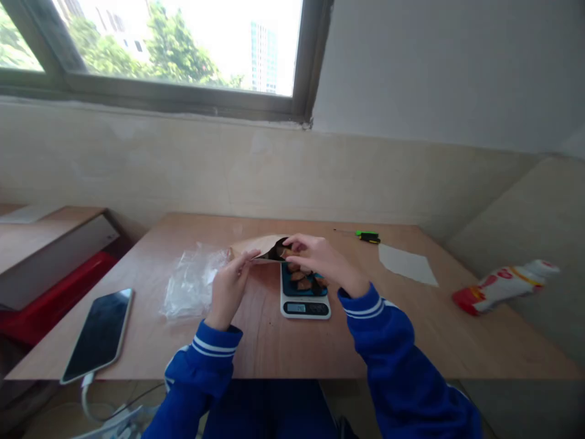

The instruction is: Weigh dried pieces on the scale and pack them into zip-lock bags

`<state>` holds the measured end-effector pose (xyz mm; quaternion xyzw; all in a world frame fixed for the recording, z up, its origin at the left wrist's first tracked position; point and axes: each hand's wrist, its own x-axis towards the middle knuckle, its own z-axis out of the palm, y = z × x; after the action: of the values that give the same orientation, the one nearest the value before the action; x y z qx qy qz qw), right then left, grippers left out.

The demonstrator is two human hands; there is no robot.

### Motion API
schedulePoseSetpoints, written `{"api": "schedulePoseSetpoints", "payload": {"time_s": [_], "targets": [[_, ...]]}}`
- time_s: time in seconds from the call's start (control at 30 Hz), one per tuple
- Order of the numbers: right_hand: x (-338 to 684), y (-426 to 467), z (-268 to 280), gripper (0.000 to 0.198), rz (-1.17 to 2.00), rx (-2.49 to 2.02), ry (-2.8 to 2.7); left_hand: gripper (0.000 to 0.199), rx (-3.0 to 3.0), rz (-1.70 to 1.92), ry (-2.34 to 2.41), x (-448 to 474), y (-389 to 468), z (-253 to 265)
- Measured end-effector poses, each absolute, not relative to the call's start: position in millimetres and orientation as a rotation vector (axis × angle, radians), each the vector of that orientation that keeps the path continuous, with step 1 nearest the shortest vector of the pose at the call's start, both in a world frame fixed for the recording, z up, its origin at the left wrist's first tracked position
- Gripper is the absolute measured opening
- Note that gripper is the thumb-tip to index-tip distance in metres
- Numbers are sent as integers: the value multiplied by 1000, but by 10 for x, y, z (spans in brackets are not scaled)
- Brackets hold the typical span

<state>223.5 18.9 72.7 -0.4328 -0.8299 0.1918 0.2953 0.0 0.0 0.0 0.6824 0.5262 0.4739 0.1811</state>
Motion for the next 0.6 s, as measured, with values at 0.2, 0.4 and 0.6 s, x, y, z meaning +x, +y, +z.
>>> {"api": "schedulePoseSetpoints", "payload": {"time_s": [0.2,0.4,0.6], "targets": [[2901,176,211,25,594,-1452,-1756,30,1847,1386,1595,-43,330,254],[3163,379,-555,21,792,-1536,-1665,36,1698,1275,1793,-101,862,340],[3143,377,-633,28,864,-1452,-1637,43,1708,1338,1652,-134,982,186]]}}
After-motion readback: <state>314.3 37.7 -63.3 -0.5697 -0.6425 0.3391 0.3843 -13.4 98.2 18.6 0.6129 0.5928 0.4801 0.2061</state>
